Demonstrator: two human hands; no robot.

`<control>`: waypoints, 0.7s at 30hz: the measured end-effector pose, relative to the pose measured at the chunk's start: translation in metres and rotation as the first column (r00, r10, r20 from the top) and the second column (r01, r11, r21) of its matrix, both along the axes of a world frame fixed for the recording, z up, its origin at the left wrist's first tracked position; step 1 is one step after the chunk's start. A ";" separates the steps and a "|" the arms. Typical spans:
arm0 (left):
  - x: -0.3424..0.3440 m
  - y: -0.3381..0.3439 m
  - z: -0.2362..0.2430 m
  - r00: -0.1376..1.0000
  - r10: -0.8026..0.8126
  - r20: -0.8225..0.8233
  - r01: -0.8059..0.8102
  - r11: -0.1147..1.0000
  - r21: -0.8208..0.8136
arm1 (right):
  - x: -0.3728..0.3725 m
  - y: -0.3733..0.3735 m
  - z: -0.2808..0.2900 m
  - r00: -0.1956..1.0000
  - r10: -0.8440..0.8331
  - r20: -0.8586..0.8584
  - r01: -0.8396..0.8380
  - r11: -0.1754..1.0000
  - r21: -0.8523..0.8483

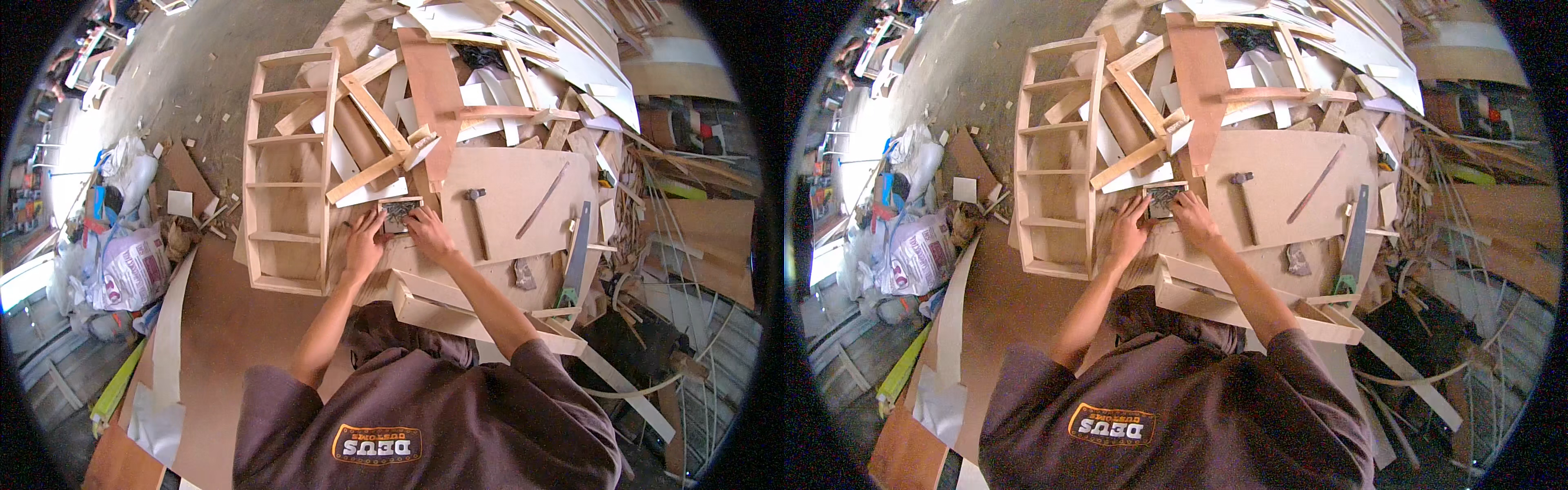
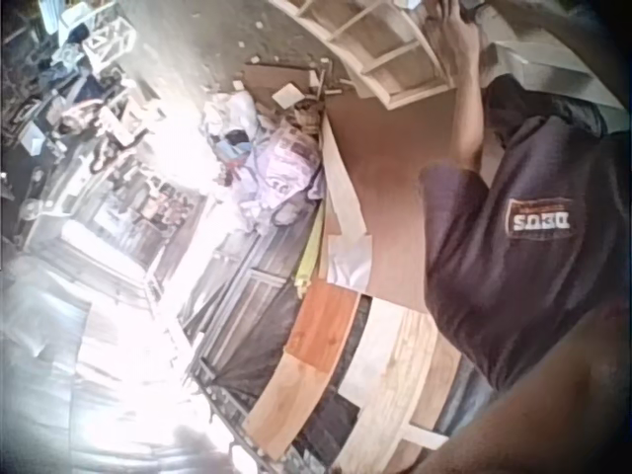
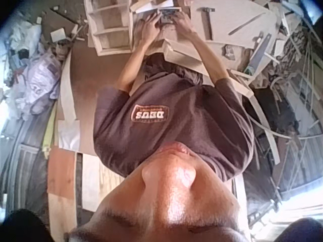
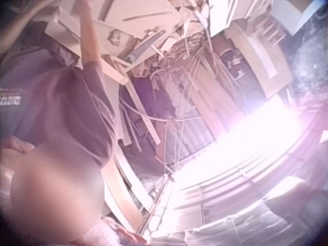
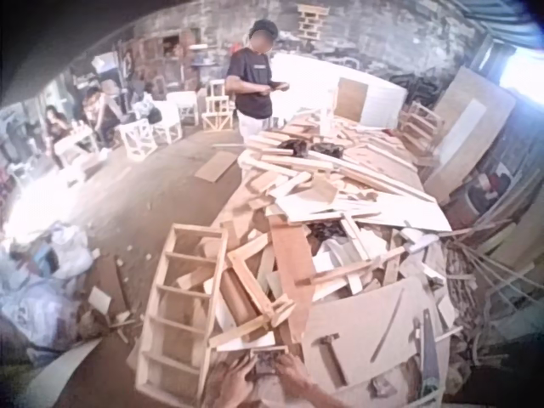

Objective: The person constructs a wooden frame by positioning thin strips of wood and driving nails into them using a hammer.

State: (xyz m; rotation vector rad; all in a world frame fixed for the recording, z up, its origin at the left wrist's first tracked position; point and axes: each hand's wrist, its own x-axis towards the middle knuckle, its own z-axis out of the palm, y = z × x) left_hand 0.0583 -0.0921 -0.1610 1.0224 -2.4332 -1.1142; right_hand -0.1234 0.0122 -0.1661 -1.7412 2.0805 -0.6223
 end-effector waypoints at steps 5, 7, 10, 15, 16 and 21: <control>0.001 -0.001 -0.003 1.000 -0.017 -0.001 0.017 1.000 -0.002 | 0.008 -0.010 0.002 0.998 -0.042 -0.050 0.042 0.999 0.011; 0.001 -0.002 -0.002 1.000 -0.027 0.010 0.027 1.000 -0.006 | 0.013 -0.016 0.001 0.989 -0.016 -0.146 0.027 0.997 0.070; 0.002 -0.003 -0.001 0.998 -0.029 0.054 0.030 0.999 -0.018 | 0.018 -0.019 0.001 0.976 -0.134 -0.170 0.138 0.990 0.012; 0.001 0.001 0.007 0.993 -0.036 0.109 0.037 0.999 -0.008 | 0.007 -0.002 0.003 0.995 -0.103 -0.002 0.103 0.992 0.073; 0.000 -0.001 0.006 0.996 -0.034 0.082 0.035 0.999 -0.012 | 0.003 0.003 0.001 0.995 -0.091 0.042 0.087 0.991 0.097; 0.003 0.000 -0.001 0.999 -0.025 0.038 0.025 1.000 -0.003 | 0.002 0.009 0.016 0.984 -0.179 -0.023 0.179 0.984 0.001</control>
